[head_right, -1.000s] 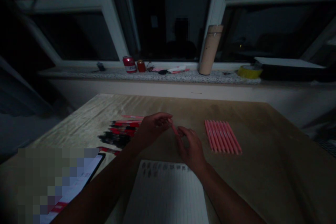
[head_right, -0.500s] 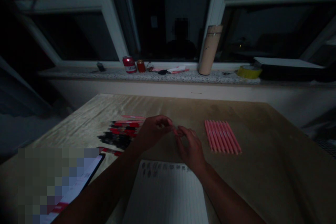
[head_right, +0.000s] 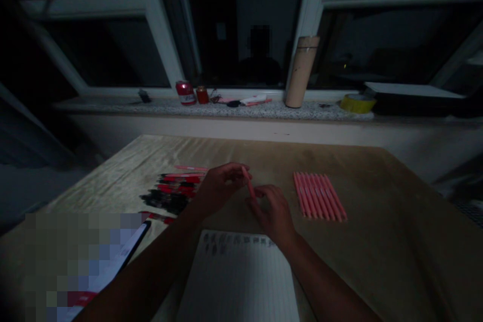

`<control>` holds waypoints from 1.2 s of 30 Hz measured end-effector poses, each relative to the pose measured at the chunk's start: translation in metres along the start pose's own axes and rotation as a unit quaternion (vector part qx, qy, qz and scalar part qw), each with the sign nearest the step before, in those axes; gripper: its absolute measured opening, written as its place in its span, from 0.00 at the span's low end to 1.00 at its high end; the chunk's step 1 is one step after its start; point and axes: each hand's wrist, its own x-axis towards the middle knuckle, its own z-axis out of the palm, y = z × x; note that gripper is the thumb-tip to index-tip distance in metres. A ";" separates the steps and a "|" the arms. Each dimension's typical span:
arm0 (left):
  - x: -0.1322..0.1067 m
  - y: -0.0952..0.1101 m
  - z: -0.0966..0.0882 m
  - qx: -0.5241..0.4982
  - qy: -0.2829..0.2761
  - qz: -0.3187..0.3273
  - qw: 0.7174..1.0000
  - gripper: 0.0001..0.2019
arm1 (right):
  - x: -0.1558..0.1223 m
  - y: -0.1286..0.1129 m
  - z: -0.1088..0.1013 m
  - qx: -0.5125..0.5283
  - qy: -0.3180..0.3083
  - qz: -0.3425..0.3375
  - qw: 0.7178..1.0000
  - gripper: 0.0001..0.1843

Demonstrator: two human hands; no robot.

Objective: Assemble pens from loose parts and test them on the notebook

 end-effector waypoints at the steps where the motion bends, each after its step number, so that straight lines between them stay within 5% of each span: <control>1: 0.000 0.000 0.000 -0.016 -0.003 -0.001 1.000 0.12 | 0.000 -0.001 -0.001 0.000 -0.004 -0.007 1.000 0.06; 8: -0.001 0.000 0.003 -0.094 -0.026 0.003 0.995 0.13 | 0.000 -0.005 -0.004 0.021 -0.037 -0.009 0.999 0.07; 15: -0.001 0.000 0.005 -0.014 0.012 -0.004 1.000 0.10 | 0.000 -0.005 -0.004 0.028 -0.026 -0.018 0.999 0.06; 23: -0.002 0.000 0.005 -0.109 -0.045 -0.007 0.993 0.13 | 0.000 -0.005 -0.003 0.034 -0.041 -0.012 0.999 0.10; 30: -0.003 -0.001 0.006 -0.015 0.001 0.010 1.000 0.12 | 0.000 -0.003 -0.003 0.033 -0.030 -0.031 0.999 0.09; 36: -0.003 0.002 0.006 -0.105 -0.034 0.009 0.994 0.11 | -0.001 -0.003 -0.003 0.038 -0.039 -0.022 0.998 0.10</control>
